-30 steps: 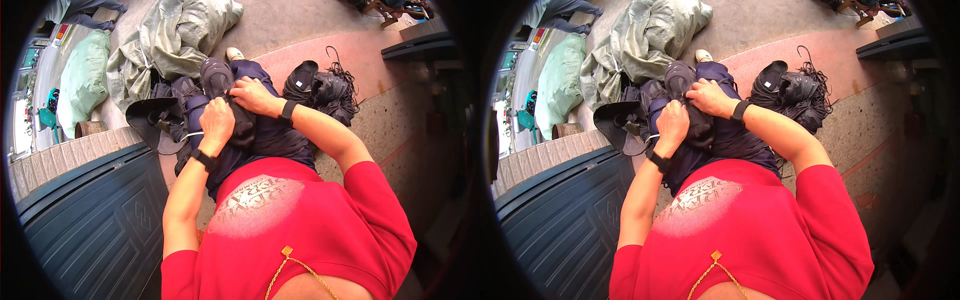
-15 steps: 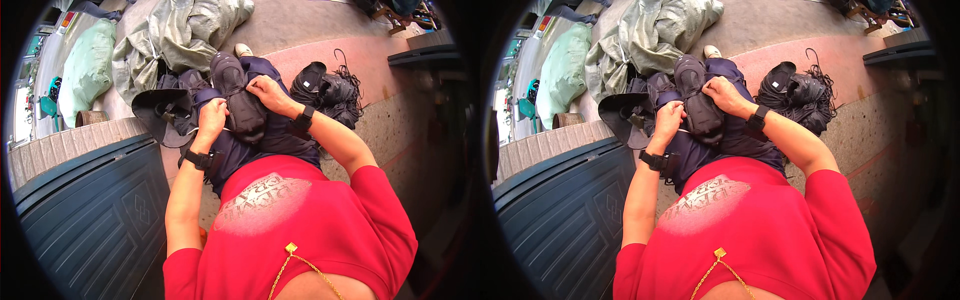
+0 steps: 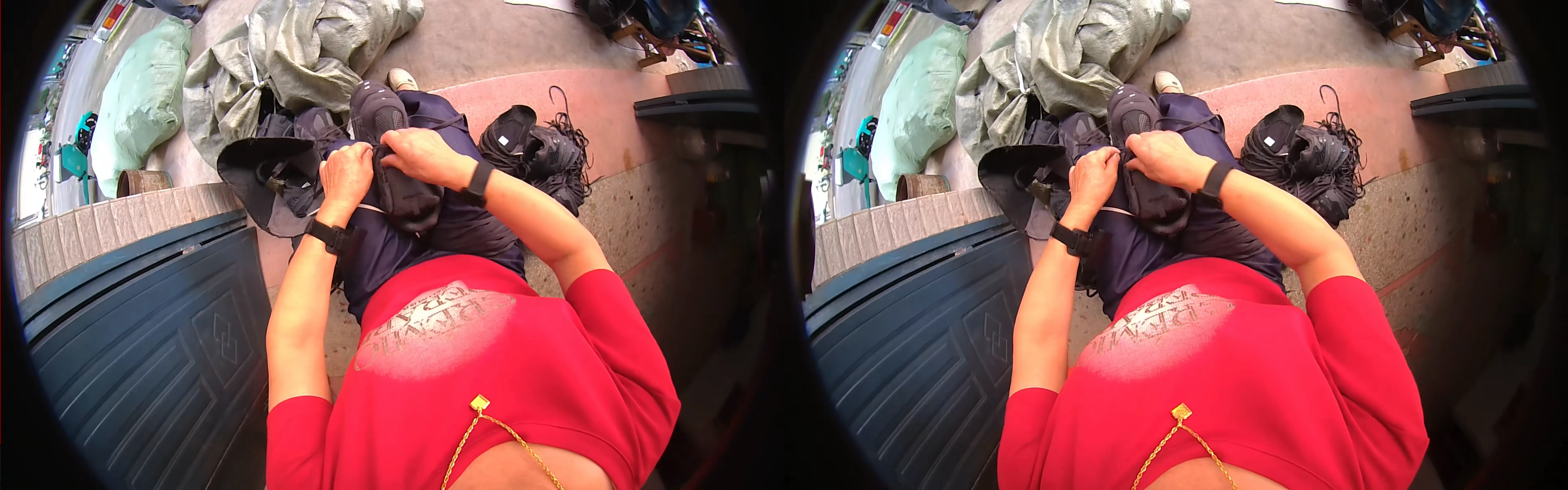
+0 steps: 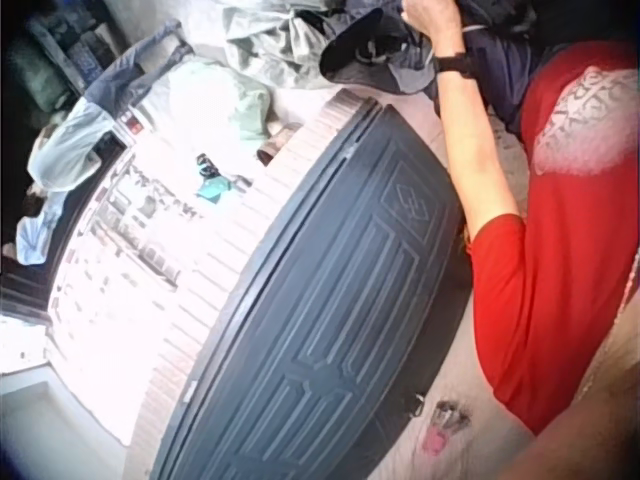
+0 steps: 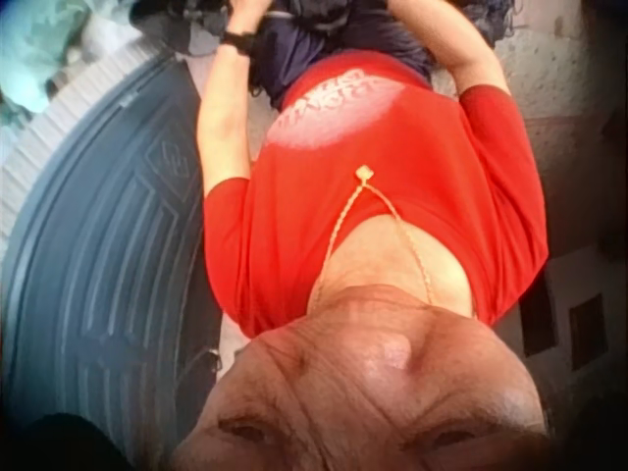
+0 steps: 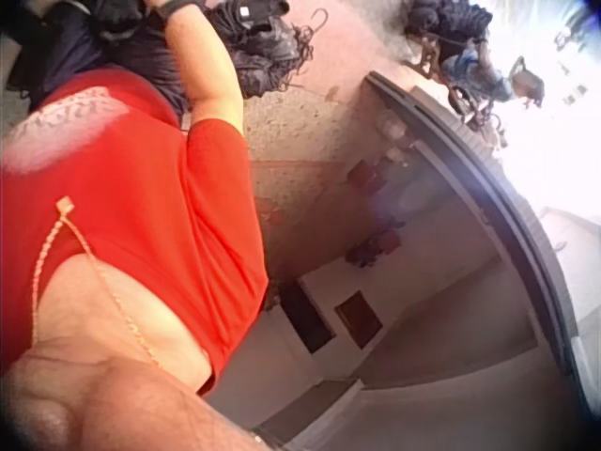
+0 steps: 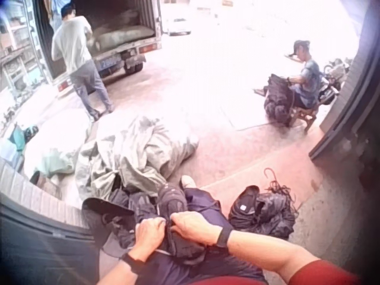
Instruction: Insert and thread laces into a pair of black sneakers.
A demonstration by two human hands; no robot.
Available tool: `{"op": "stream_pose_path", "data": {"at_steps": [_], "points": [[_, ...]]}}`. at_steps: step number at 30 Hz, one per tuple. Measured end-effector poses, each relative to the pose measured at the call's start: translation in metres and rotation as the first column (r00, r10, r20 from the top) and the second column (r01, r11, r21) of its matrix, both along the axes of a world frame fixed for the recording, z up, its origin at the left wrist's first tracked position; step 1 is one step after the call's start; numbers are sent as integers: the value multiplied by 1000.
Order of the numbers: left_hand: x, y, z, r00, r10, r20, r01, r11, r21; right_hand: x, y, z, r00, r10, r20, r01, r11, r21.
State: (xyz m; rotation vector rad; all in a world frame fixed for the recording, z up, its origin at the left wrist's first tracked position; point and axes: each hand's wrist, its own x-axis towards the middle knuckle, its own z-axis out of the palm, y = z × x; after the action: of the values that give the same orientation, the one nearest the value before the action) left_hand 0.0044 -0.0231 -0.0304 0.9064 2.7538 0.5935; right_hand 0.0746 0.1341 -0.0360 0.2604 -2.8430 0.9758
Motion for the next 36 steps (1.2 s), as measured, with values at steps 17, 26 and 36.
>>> {"op": "stream_pose_path", "data": {"at_steps": [17, 26, 36], "points": [[-2, 13, 19, 872, -355, -338, 291, 930, -225, -2, -3, -14, 978, -196, 68, 207, 941, -268], [-5, 10, -2, 996, -52, -78, 58, 995, 80, 8, 2, 7, 927, -238, 290, 333, 879, -342], [-3, 12, 10, 978, -192, 78, 201, 972, -125, 2, -20, 4, 982, -191, -3, 190, 973, 134]]}}
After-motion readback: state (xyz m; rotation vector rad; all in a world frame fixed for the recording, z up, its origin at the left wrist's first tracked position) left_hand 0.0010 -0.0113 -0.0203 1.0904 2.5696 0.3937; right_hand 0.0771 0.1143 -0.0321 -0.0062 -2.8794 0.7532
